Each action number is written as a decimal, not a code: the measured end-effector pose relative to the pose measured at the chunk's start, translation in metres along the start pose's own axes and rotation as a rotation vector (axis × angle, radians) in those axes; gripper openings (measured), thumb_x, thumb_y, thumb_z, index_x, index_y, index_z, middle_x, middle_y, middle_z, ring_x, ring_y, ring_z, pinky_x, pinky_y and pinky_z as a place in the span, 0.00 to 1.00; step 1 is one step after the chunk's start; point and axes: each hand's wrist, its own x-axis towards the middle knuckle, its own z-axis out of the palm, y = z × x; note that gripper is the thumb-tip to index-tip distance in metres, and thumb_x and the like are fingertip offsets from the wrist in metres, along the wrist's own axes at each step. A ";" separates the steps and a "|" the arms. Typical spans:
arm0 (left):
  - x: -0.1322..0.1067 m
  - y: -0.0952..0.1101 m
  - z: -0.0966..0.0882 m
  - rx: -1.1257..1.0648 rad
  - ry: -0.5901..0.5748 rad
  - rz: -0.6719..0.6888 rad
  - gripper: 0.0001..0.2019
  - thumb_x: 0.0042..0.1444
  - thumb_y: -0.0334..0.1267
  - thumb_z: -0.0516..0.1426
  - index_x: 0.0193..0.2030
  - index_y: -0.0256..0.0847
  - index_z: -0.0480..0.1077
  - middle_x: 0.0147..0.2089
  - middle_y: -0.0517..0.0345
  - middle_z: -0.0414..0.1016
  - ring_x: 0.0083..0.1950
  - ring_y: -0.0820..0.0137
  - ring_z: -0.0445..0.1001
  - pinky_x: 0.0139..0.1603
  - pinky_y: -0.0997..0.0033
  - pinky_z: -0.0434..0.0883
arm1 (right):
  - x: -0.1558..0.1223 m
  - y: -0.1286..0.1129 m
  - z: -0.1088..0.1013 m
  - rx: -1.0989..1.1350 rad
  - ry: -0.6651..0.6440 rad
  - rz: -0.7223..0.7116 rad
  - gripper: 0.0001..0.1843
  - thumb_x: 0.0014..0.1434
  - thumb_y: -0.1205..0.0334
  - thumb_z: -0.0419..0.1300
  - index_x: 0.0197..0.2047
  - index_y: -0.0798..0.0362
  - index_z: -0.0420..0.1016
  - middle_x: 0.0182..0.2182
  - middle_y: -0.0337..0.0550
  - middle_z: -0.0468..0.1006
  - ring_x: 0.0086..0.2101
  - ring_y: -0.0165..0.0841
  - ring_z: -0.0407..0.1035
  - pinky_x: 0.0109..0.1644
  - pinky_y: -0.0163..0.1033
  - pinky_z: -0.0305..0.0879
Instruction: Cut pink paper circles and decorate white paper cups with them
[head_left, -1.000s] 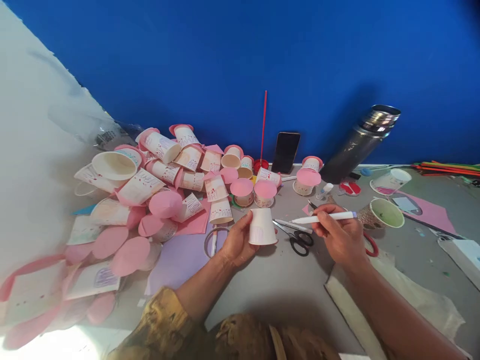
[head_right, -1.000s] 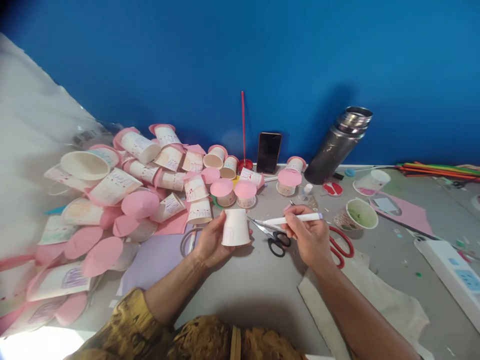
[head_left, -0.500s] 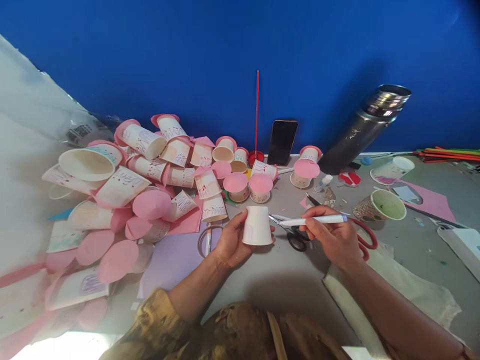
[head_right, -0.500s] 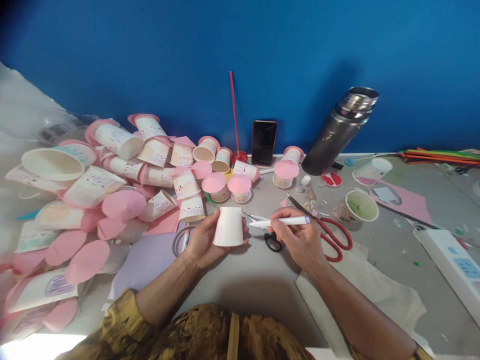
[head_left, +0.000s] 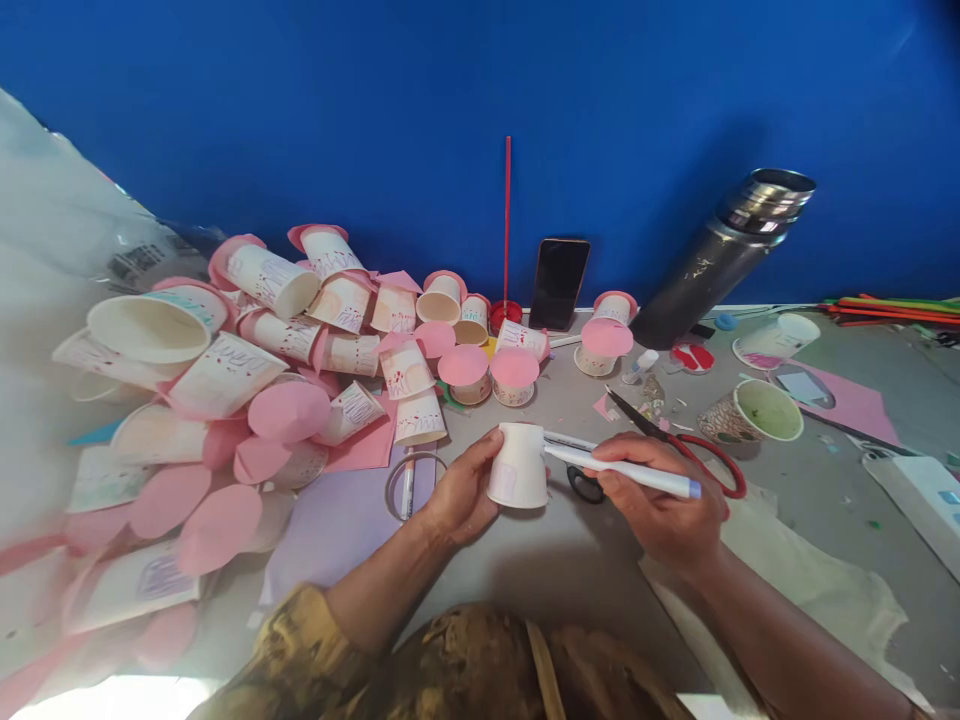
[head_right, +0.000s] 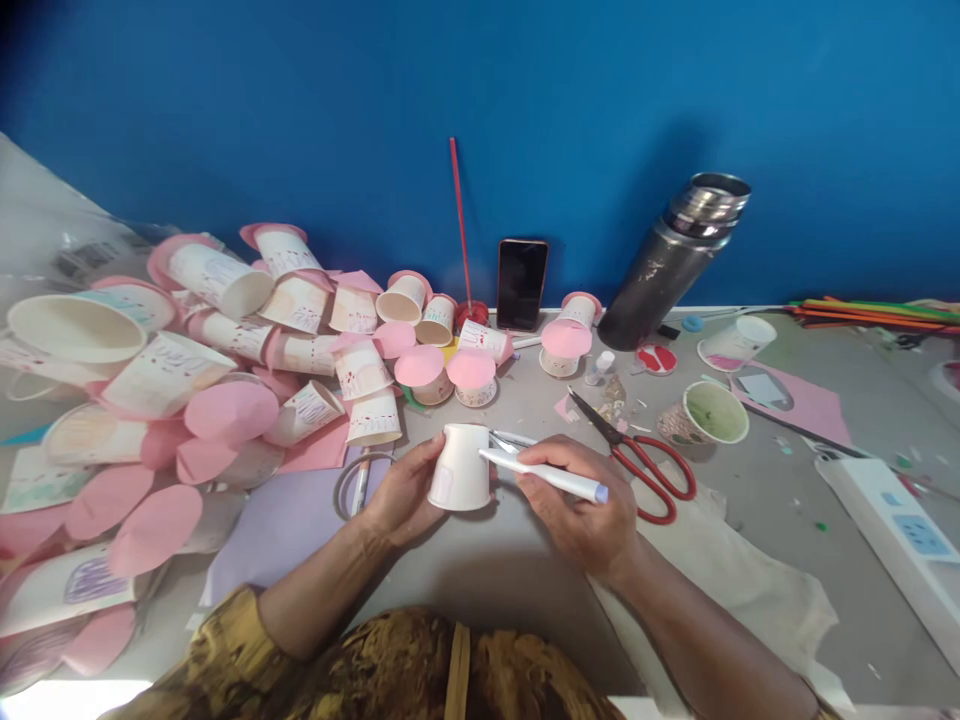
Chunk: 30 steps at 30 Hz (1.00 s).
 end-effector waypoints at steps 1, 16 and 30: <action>0.000 0.000 0.000 0.005 -0.007 0.000 0.20 0.64 0.45 0.60 0.57 0.33 0.74 0.45 0.43 0.84 0.45 0.54 0.83 0.51 0.53 0.78 | 0.001 -0.001 0.000 -0.004 -0.006 -0.034 0.03 0.63 0.63 0.65 0.39 0.46 0.80 0.32 0.40 0.85 0.29 0.37 0.80 0.34 0.38 0.77; -0.002 -0.002 0.003 0.018 -0.068 -0.036 0.23 0.65 0.47 0.59 0.61 0.34 0.73 0.40 0.45 0.84 0.41 0.56 0.84 0.49 0.55 0.78 | 0.006 -0.004 0.002 -0.051 -0.045 -0.146 0.06 0.64 0.65 0.63 0.42 0.45 0.79 0.32 0.40 0.85 0.30 0.37 0.81 0.35 0.39 0.78; -0.002 -0.004 0.002 0.029 -0.062 -0.042 0.25 0.65 0.47 0.59 0.63 0.33 0.71 0.43 0.41 0.84 0.43 0.52 0.83 0.49 0.55 0.77 | 0.006 -0.007 0.003 -0.058 -0.059 -0.126 0.04 0.64 0.63 0.63 0.40 0.46 0.80 0.31 0.42 0.86 0.30 0.38 0.81 0.35 0.39 0.78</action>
